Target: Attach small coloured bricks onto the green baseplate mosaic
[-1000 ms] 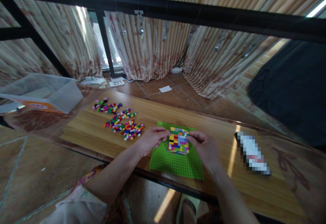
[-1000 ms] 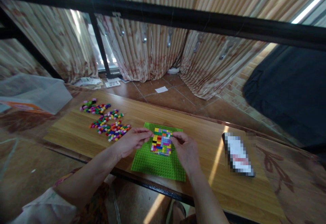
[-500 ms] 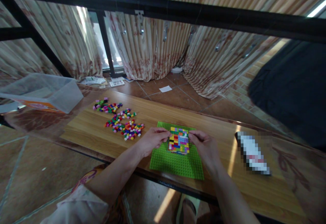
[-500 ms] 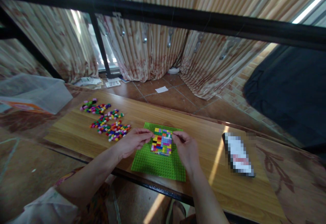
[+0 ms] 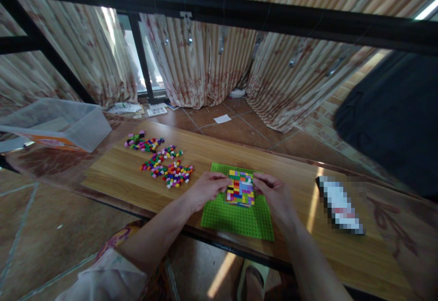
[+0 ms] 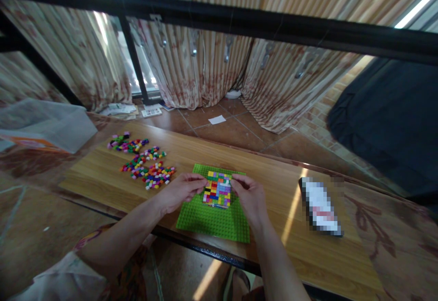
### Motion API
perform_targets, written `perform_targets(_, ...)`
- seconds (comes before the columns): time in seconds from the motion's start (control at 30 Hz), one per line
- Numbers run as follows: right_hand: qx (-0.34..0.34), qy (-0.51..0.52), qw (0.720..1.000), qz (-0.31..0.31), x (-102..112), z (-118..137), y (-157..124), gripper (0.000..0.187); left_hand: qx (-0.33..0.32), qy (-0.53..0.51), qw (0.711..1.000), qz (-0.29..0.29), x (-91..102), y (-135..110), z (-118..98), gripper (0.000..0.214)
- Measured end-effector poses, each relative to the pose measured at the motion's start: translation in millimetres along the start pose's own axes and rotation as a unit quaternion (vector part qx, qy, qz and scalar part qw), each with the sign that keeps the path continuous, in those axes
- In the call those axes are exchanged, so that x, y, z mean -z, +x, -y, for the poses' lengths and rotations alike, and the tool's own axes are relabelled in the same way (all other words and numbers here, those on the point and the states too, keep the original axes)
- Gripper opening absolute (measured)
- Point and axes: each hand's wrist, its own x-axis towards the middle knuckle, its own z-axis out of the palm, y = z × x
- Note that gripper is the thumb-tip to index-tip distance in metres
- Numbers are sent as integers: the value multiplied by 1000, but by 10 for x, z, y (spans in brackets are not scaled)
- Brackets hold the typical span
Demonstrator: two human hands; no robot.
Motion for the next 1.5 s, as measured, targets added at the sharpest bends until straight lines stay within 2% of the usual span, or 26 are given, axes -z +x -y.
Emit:
perform_targets(0.57, -44, 75, 996, -22, -96, 35, -16, 44, -4, -17, 1000, -1, -22, 6, -6, 28)
perform_targets(0.7, -43, 79, 996, 1, -71, 17, -38, 46, -19, -22, 999, -29, 4, 17, -33, 24)
perform_targets(0.87, -31, 9, 999, -43, 15, 16, -54, 44, -24, -6, 997, -76, 32, 65, -27, 21)
perform_targets(0.97, -54, -17, 998, -2, 18, 20, -90, 44, -11, 20, 995, -99, -1, 105, 20, 21)
perform_targets(1.07, -78, -31, 995, 49, -13, 13, -142, 46, -6, 18, 995, -97, -58, 134, 56, 18)
perform_targets(1.23, -79, -37, 994, 59, 10, -21, -176, 45, 4, -52, 996, -78, -145, 152, 57, 12)
perform_targets(1.33, -96, -64, 992, 42, 92, -36, -123, 45, 24, -118, 991, -57, -147, 181, 65, 13)
perform_targets(1.4, -67, -105, 992, 3, 144, -17, -84, 45, 36, -198, 978, -51, -110, 195, 59, 15)
perform_targets(1.5, 11, -208, 974, -94, 163, 75, -107, 41, 40, -343, 937, -47, -19, 168, 3, 24)
